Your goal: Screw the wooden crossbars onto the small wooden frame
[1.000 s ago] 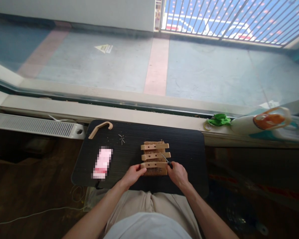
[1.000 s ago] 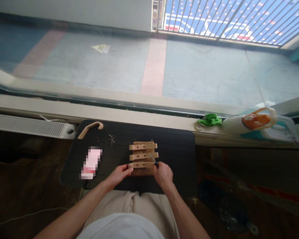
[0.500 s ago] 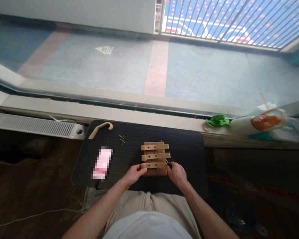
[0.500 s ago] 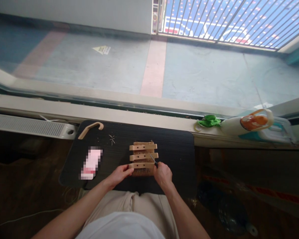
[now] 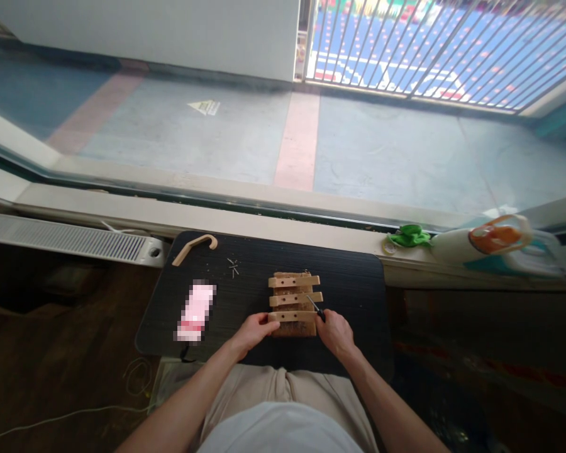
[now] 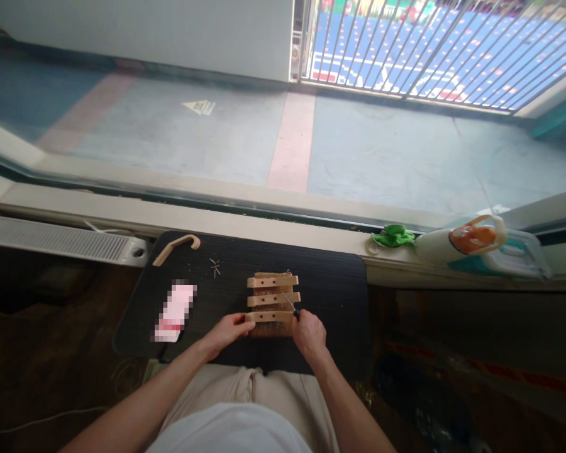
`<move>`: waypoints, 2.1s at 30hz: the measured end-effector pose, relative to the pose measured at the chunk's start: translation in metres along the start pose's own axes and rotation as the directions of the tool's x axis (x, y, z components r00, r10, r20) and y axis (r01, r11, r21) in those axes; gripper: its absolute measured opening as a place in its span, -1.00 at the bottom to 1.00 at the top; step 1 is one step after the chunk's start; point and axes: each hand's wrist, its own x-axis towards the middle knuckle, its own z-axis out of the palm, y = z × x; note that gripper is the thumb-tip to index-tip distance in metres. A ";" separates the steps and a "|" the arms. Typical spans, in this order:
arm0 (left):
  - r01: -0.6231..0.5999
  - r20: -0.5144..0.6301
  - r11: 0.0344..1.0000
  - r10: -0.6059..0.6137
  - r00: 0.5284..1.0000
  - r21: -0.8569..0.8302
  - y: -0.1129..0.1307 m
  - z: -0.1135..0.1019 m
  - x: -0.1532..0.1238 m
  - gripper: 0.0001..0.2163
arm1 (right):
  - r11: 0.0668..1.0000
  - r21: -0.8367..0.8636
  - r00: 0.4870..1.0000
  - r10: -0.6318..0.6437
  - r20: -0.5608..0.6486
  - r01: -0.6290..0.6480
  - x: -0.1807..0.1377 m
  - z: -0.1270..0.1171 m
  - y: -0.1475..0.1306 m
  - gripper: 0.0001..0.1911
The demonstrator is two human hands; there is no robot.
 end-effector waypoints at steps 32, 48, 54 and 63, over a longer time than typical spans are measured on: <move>0.315 -0.635 0.780 0.134 0.761 0.542 0.029 -0.117 0.109 -0.85 | 0.987 0.141 0.997 0.075 0.011 -0.076 -0.026 -0.018 0.033 -0.63; 0.009 -0.063 0.958 -0.028 0.998 -0.287 0.021 0.000 -0.007 -0.83 | 0.752 0.609 0.963 -0.256 -0.083 0.252 -0.037 -0.012 0.004 -0.67; 0.151 0.170 0.915 -0.092 0.981 -0.373 0.019 0.028 -0.026 -0.86 | 0.621 0.753 0.960 -0.277 -0.047 0.216 -0.041 -0.007 -0.022 -0.73; 0.093 0.184 0.921 -0.023 0.983 -0.379 0.018 0.035 -0.028 -0.87 | 0.605 0.783 0.960 -0.276 0.034 0.146 -0.042 0.000 -0.028 -0.77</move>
